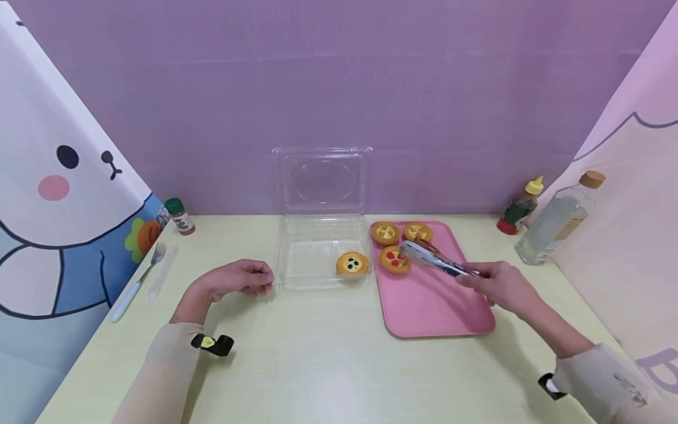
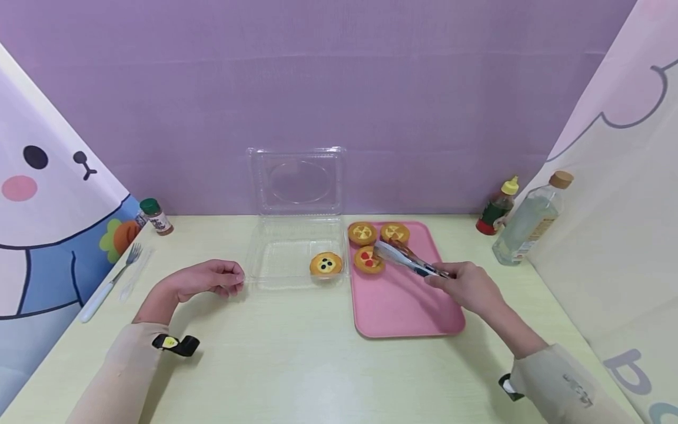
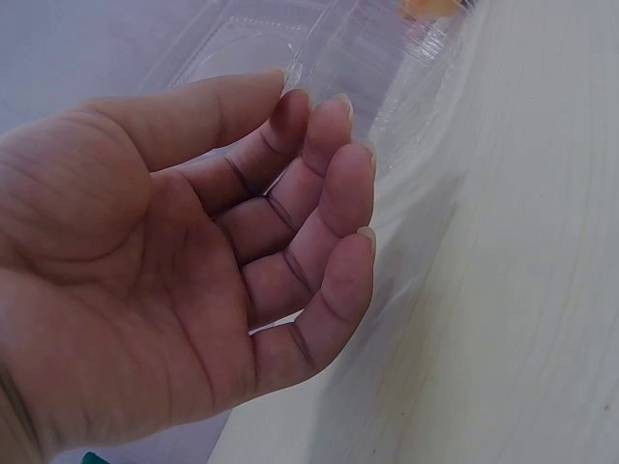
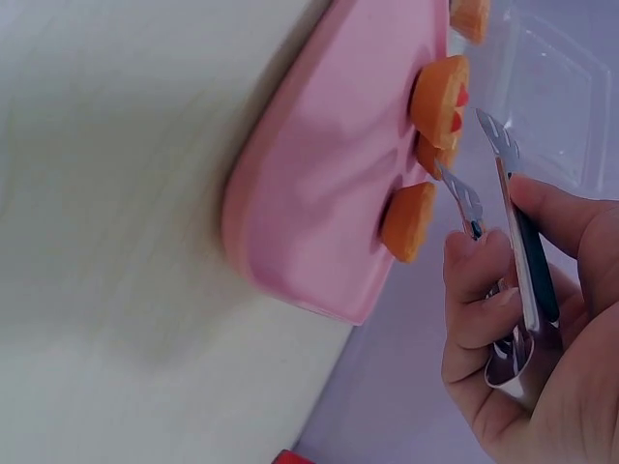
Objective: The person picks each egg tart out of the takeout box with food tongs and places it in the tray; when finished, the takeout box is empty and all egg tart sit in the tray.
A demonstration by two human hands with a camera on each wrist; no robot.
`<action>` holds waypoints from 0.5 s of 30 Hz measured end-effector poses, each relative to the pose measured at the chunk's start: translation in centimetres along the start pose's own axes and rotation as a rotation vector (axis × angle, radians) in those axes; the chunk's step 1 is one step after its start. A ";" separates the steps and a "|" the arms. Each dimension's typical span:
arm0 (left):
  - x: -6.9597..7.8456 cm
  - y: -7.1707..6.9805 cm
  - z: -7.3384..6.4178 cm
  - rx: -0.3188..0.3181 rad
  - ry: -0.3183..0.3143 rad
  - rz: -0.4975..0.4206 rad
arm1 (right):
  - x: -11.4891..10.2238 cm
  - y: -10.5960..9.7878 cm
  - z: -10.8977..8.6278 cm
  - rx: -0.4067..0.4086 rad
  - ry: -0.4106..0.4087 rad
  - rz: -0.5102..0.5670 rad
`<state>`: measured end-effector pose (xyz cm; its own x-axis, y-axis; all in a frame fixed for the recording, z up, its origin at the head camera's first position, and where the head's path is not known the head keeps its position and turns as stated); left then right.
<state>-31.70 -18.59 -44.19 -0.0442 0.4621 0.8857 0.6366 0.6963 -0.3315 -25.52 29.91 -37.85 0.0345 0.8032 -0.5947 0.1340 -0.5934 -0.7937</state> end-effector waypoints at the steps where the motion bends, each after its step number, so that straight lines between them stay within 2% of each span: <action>1: 0.0 0.0 0.0 0.000 0.001 0.001 | -0.1 -0.2 0.0 0.007 -0.003 -0.008; 9: -0.1 -0.1 0.1 -0.005 0.003 0.004 | -1.7 -2.2 -0.2 0.057 -0.054 -0.028; 15: -0.2 -0.1 0.2 -0.004 0.003 0.003 | -3.8 -3.5 -0.1 0.102 -0.070 -0.069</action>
<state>-31.89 -18.64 -44.36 -0.0403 0.4628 0.8856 0.6399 0.6926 -0.3329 -26.04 28.97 -32.80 -0.0414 0.8385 -0.5434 0.0316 -0.5425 -0.8395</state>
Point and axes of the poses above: each hand's wrist, its own z-axis towards the middle knuckle, its own y-axis out of the palm, x = y × z, the point moved 9 cm from there along z, towards the middle knuckle, and after that the axes turned 2 degrees about x, right-handed, at the moved point
